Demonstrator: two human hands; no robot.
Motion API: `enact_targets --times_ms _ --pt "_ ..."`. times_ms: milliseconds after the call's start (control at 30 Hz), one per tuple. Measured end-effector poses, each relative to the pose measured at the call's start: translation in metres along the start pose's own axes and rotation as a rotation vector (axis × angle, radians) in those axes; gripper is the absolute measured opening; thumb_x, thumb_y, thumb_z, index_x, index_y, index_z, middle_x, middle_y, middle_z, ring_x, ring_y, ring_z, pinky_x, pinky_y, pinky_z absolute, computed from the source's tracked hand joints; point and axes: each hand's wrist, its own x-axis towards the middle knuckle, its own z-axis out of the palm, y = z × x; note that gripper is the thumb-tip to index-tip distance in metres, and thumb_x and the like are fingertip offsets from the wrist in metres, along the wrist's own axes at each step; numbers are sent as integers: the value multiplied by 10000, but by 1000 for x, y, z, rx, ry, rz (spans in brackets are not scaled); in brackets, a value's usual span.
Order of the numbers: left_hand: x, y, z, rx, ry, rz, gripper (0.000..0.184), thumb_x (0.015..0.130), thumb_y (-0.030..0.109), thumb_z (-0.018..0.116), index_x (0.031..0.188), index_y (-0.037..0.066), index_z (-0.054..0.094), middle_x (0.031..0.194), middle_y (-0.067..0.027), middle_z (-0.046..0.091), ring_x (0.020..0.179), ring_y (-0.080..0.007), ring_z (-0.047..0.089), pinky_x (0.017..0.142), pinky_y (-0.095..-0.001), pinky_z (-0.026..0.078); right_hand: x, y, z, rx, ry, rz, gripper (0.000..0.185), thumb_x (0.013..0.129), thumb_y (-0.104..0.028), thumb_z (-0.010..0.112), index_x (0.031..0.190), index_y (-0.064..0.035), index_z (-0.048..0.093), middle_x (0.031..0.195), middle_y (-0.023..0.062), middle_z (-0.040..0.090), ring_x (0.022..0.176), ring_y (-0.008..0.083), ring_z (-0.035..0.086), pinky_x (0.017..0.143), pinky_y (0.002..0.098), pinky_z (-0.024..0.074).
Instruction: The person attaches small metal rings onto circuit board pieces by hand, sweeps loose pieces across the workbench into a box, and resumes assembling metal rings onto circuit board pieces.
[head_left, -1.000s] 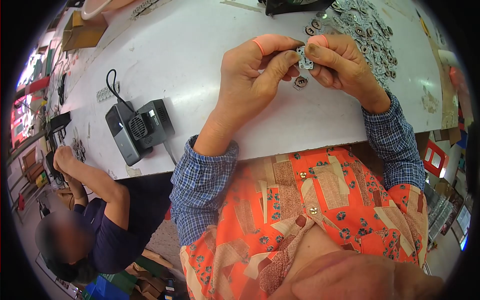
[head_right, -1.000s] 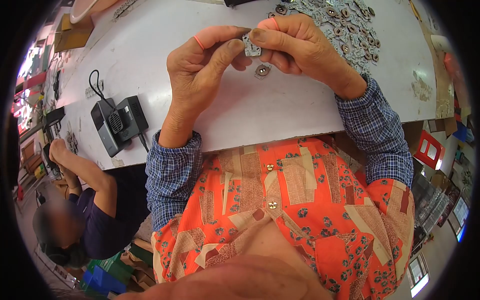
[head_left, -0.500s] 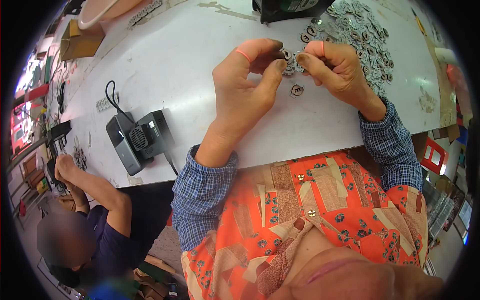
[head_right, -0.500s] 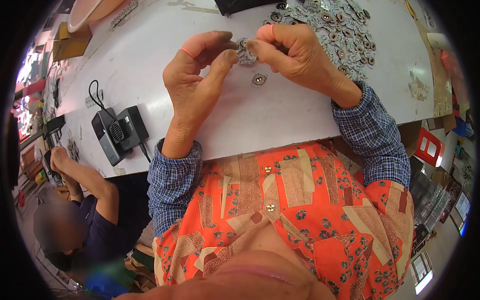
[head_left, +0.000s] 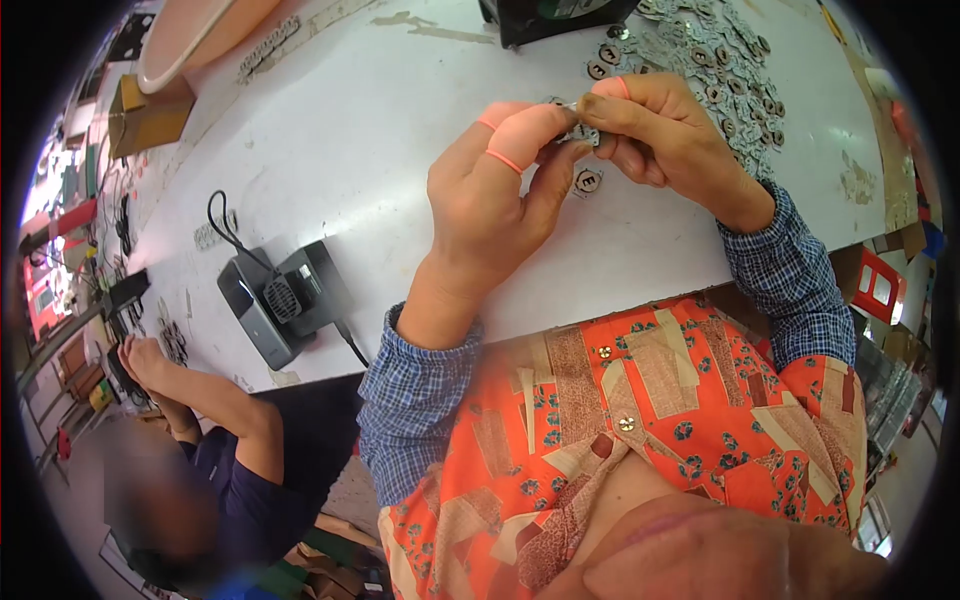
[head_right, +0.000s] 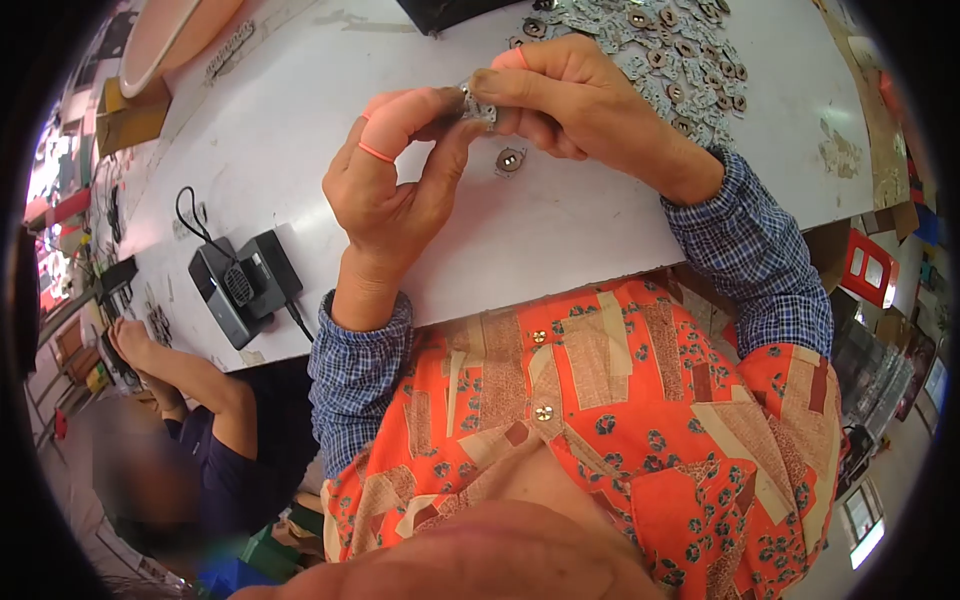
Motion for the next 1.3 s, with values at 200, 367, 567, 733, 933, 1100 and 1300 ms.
enact_targets --times_ms 200,367,567,733,933,1100,1300 --pt "-5 0 4 164 -163 -39 487 727 63 849 1152 12 617 981 -146 673 792 -288 660 647 -359 545 -2 -8 -16 -275 265 -299 363 991 -307 650 761 -28 681 622 -19 600 545 16 506 478 210 397" --pt "-9 8 0 429 -340 -56 877 709 380 879 1393 0 483 1339 -231 548 1261 -410 508 1035 -479 425 5 -6 -83 -235 393 -380 248 1000 -262 634 893 -46 695 729 30 639 661 150 590 623 293 483" --pt "-18 10 31 540 -606 -117 1201 664 585 839 1533 -9 261 1545 -281 325 1451 -477 262 1163 -644 159 44 35 -157 -829 587 -678 248 969 -252 662 963 -8 702 855 62 696 810 152 656 754 304 524" --pt "-8 18 68 518 -555 -98 1239 654 614 844 1539 -2 235 1559 -338 251 1462 -489 235 1163 -645 147 77 31 -140 -790 356 -725 259 979 -232 649 1078 3 691 1081 89 717 989 216 679 907 334 518" --pt "-6 13 75 559 -518 -111 1325 623 698 812 1540 -32 195 1543 -376 220 1419 -540 228 1105 -704 162 92 18 -131 -814 94 -617 256 968 -216 637 1019 32 680 1067 132 711 976 274 678 869 373 513" --pt "-3 4 89 543 -525 -39 1318 635 720 793 1548 -20 196 1553 -367 215 1420 -551 219 1100 -705 168 64 13 -154 -894 40 -636 225 946 -184 641 965 39 661 977 140 691 943 264 658 848 373 507" --pt "3 14 114 495 -533 8 1341 609 762 791 1556 9 213 1565 -353 211 1457 -550 165 1094 -748 121 39 27 -188 -792 322 -625 296 972 -259 666 1065 20 701 1140 128 687 1093 246 643 983 360 491"
